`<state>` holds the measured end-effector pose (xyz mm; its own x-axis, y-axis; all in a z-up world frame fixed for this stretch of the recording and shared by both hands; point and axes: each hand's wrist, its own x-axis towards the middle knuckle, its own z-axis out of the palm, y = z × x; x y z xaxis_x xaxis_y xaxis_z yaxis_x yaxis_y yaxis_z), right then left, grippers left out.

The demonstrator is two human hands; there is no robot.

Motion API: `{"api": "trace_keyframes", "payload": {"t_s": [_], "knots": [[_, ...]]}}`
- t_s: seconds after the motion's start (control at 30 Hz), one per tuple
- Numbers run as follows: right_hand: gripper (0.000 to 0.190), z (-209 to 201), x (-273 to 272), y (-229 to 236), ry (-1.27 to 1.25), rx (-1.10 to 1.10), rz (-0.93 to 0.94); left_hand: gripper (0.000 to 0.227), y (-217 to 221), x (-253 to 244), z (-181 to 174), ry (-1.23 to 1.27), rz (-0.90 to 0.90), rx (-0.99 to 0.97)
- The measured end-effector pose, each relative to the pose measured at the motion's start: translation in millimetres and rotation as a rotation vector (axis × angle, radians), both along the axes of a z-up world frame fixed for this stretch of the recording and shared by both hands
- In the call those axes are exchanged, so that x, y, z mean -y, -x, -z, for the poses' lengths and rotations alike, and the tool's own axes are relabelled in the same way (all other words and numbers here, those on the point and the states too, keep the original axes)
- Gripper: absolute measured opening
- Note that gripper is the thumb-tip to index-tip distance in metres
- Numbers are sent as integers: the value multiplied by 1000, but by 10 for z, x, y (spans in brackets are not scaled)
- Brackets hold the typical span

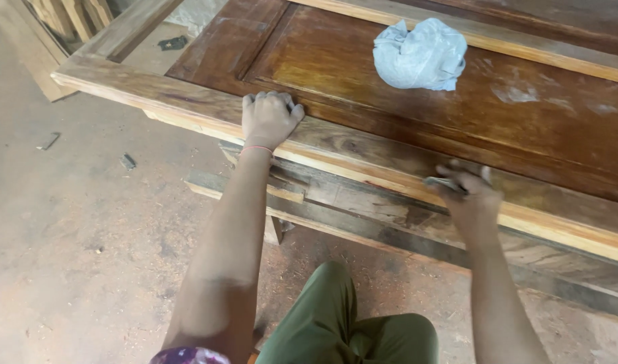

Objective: The person manually sands the surface of a wooden frame using a piece of sandpaper.

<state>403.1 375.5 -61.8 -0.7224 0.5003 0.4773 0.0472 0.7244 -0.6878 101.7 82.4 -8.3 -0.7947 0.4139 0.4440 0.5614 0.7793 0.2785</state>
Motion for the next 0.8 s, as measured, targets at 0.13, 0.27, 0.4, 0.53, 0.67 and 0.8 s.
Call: {"api": "trace_keyframes", "payload": {"t_s": [0.13, 0.27, 0.4, 0.53, 0.67, 0.8], "knots": [[27, -150, 639, 606, -337, -63, -123, 37, 35, 25, -28, -8, 6, -3], [29, -161, 893, 864, -304, -113, -199, 37, 20, 53, -34, -20, 28, 28], [22, -187, 651, 611, -274, -58, -206, 37, 49, 51, -54, -36, 60, 40], [24, -160, 277, 181, -41, 55, -76, 36, 42, 29, 13, -25, 40, 27], [29, -91, 144, 154, -236, 27, -15, 35, 64, -18, 28, -30, 3, -6], [35, -138, 593, 596, -169, 202, 46, 34, 54, -11, 18, -18, -8, -20]]}}
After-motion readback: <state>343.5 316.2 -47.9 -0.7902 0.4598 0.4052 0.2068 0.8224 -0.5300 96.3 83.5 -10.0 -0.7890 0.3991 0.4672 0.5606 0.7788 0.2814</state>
